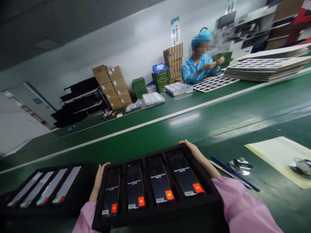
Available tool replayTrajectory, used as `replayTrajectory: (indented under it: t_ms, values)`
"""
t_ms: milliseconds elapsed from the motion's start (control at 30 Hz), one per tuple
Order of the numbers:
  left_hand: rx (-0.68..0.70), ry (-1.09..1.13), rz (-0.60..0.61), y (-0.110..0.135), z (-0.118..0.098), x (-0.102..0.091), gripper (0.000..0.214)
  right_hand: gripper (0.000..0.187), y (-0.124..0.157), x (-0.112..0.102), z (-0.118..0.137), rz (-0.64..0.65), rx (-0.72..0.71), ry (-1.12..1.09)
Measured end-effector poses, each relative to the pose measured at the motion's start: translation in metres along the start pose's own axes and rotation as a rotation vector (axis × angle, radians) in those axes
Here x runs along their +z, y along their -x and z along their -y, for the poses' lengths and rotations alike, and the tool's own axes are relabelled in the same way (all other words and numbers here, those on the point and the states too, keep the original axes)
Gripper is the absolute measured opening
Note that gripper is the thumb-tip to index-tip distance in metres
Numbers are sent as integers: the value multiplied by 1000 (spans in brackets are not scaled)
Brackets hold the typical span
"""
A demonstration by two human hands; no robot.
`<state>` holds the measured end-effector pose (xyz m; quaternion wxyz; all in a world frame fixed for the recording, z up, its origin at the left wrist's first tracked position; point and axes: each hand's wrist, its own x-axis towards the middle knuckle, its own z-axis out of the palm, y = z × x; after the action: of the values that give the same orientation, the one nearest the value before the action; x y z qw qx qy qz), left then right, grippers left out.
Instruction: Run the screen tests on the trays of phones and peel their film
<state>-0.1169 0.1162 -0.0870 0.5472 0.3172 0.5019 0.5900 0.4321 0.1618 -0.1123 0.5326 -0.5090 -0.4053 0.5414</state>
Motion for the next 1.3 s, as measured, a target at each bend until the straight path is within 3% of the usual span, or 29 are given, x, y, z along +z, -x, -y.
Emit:
replayTrajectory:
  t_ms: [400, 633, 767, 967, 1133, 1233, 1300]
  values:
    - [-94, -73, -7, 2, -2, -5, 41, 40, 8, 0, -4, -69, 40, 53]
    - [-51, -118, -11, -32, -7, 5, 41, 41, -18, 8, 3, -56, 25, 106]
    - [-13, -195, -25, -40, -8, 0, 40, 42, -24, 7, 1, -51, 32, 134]
    - [66, -367, -29, -24, -5, -6, 42, 41, -15, 4, -2, -50, -1, 215]
    - [222, -579, -100, -21, -10, -1, 42, 39, -8, 8, 10, -108, -165, 381]
    - [375, -743, -198, 5, -24, -6, 46, 40, 27, 3, 19, -212, -331, 534]
    - [460, -861, -222, 42, -32, -9, 52, 38, 72, 2, 24, -261, -454, 651]
